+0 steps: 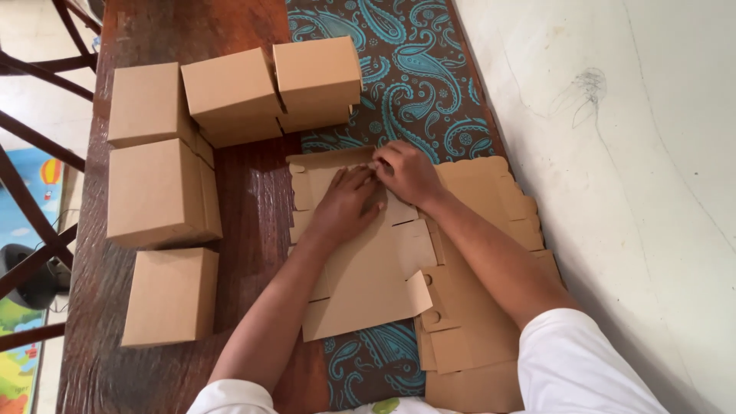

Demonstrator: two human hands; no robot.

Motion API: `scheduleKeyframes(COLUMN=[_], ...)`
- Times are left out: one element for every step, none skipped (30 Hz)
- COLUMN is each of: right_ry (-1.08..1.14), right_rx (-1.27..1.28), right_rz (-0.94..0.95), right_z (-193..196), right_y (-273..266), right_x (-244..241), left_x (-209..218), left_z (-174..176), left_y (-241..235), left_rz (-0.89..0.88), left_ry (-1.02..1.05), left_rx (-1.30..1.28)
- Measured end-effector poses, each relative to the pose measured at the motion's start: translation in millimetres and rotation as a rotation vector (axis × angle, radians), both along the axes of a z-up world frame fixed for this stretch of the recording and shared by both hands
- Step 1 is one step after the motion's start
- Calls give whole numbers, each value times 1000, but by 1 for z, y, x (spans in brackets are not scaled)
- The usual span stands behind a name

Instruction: Folding and assembling a flat cardboard sheet into a small box by tucking in flaps.

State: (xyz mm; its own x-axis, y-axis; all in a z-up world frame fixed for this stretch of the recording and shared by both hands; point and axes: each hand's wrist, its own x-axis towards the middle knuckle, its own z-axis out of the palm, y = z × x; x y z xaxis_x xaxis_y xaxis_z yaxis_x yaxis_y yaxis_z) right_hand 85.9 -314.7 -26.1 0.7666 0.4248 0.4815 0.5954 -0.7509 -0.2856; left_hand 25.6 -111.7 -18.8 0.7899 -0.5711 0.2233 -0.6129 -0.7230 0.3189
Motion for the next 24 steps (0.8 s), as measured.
scheduleKeyframes(right_ry=[44,45,73,102,106,139,171,173,219,266,265,264,260,256,262,267,268,279,290,291,289,288,291,334], right_rx=[10,10,27,44,44,47,51,51,74,97,98,123,148,149,162,174,174,187,201,203,204,205,206,229], right_rz=[0,3,-2,-8,-7,-6,-4,-3,-5,-6,-5,0,4,4,14,25,25,31,36,33,38,44,42,36], right_z=[2,5,8,12,12,12,13,18,22,27,31,35,39,42,44,46,46,46,45,44,41,39,39,40], right_y=[0,3,4,4,3,2,2,3,4,5,6,7,8,9,9,9,9,8,7,7,6,6,6,6], right_x=[-4,-7,-9,-12,-12,-12,-11,-15,-17,-20,-23,-26,-28,-28,-30,-31,-31,-31,-31,-29,-28,-27,-27,-27], left_x=[0,-2,-3,-4,-5,-5,-5,-7,-7,-7,-9,-11,-12,-10,-10,-11,-12,-14,-15,-14,-14,-15,-15,-15], left_z=[-6,-4,-2,0,1,1,1,1,2,3,7,11,15,16,15,15,18,21,24,26,27,27,25,22], left_y=[1,2,1,-1,-1,-1,0,-1,-2,-2,-2,-1,-1,-1,-1,-1,-1,-1,-1,-2,-2,-2,-2,-2], left_rz=[-8,-5,-2,0,0,12,24,25,30,35,36,33,28,26,24,22,22,25,26,24,27,31,30,42], left_ry=[-26,-26,-21,-16,-12,-11,-12,-10,10,29,29,49,65,61,67,73,74,81,89,90,90,91,94,102], left_rx=[-91,-90,-123,-156,-155,-132,-108,-108,-99,-90,-89,-104,-118,-117,-108,-98,-98,-94,-89,-88,-86,-84,-83,-85])
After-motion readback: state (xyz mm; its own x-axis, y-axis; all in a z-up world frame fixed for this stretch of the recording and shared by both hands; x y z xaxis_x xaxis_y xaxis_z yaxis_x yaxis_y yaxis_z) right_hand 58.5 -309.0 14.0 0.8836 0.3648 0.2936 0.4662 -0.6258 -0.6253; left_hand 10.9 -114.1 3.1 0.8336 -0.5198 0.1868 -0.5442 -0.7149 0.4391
